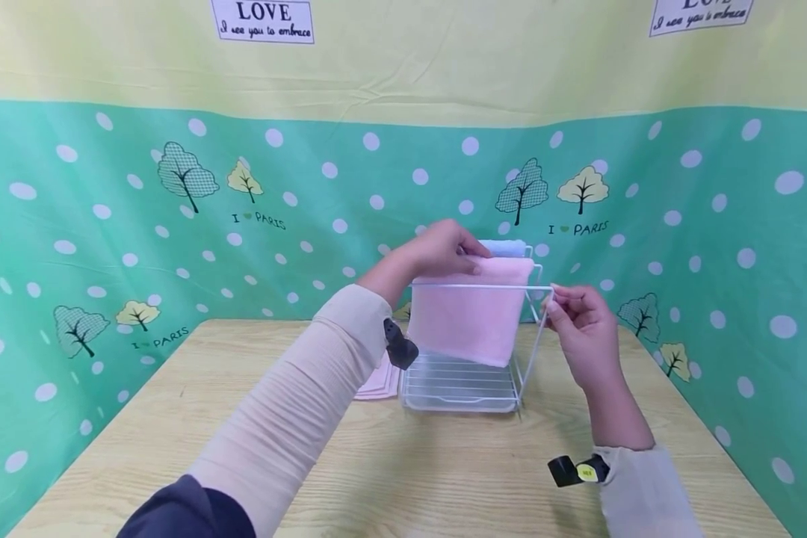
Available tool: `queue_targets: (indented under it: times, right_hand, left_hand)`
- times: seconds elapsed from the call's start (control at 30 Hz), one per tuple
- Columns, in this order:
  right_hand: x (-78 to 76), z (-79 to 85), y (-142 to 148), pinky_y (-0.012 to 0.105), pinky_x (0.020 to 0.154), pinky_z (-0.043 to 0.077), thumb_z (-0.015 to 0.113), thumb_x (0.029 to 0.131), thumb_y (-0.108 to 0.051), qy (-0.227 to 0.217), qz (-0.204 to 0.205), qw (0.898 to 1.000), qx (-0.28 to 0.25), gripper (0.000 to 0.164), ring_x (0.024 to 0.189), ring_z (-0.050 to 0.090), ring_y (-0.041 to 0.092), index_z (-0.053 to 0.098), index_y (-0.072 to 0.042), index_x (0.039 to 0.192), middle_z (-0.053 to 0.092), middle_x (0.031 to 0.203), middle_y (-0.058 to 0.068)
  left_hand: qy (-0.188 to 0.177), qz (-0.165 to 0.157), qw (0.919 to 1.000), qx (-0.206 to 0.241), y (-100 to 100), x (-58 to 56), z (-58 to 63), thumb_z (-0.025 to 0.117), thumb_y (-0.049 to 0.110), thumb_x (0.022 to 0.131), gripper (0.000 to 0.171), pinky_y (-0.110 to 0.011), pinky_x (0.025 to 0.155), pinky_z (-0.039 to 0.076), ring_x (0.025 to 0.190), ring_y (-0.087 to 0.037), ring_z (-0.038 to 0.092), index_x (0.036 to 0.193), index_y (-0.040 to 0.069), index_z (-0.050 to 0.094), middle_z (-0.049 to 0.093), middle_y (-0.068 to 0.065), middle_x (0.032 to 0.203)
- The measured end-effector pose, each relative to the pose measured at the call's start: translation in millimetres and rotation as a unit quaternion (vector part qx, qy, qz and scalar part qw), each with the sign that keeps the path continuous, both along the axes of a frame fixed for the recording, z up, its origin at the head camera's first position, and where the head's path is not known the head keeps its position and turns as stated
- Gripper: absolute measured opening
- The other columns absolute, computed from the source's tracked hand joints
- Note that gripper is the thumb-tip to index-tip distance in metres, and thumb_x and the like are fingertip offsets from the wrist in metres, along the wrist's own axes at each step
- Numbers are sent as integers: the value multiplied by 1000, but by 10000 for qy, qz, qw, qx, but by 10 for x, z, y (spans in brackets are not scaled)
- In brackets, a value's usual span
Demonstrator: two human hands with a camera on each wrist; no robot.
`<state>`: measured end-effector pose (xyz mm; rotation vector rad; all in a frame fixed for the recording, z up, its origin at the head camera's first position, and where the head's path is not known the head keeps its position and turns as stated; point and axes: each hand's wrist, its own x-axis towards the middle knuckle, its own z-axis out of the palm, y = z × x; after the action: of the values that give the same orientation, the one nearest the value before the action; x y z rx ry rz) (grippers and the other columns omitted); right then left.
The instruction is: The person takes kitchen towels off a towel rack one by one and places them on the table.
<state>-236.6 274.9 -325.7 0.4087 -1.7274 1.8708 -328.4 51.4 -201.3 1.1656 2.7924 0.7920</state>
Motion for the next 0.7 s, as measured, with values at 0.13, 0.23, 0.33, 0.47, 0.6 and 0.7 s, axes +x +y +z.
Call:
queue_targets:
  times: [0.13,0.23,0.33,0.47,0.6,0.7]
  right_hand:
    - [1,-4,0,23,77,55,62,94,-1,17,-14,10000,8,26,91,64,16,54,9,117,66,99,6]
    - [2,-5,-3,22,78,55,62,94,-2,-9,-37,10000,46,25,92,64,15,56,7,117,65,100,7]
    - [0,-5,-8,23,78,55,62,94,-3,-28,-51,10000,73,25,92,63,14,56,6,117,64,99,8]
    - [1,-7,-11,23,78,55,62,94,-3,-33,-67,9999,93,25,92,63,14,56,6,117,63,99,9]
    - [5,-6,-10,22,78,55,61,94,-3,-15,-97,9999,108,24,92,63,13,57,5,116,64,99,9]
    - [6,-1,-10,22,78,55,60,94,0,55,-61,9999,58,24,91,64,13,56,7,116,65,99,8]
  left_hand:
    - [209,43,9996,194,-6,14,17,71,11,90,21,-15,80,47,99,-8,59,111,14,75,71,2,105]
    - [269,56,9993,246,-16,22,21,70,11,91,20,-14,81,47,99,-8,60,109,14,76,72,3,103]
    - [319,48,9991,281,-31,25,31,70,11,91,18,-15,81,47,98,-9,60,108,13,76,72,2,103]
    - [433,50,9985,324,-54,32,77,70,12,91,18,-16,80,47,98,-9,60,108,12,75,71,1,104]
    - [468,48,9974,548,-76,48,154,72,11,89,19,-16,76,48,95,-9,60,108,11,76,71,1,106]
    - [392,42,9955,858,-100,70,214,73,10,88,20,-17,73,49,91,-11,61,107,11,76,71,1,106]
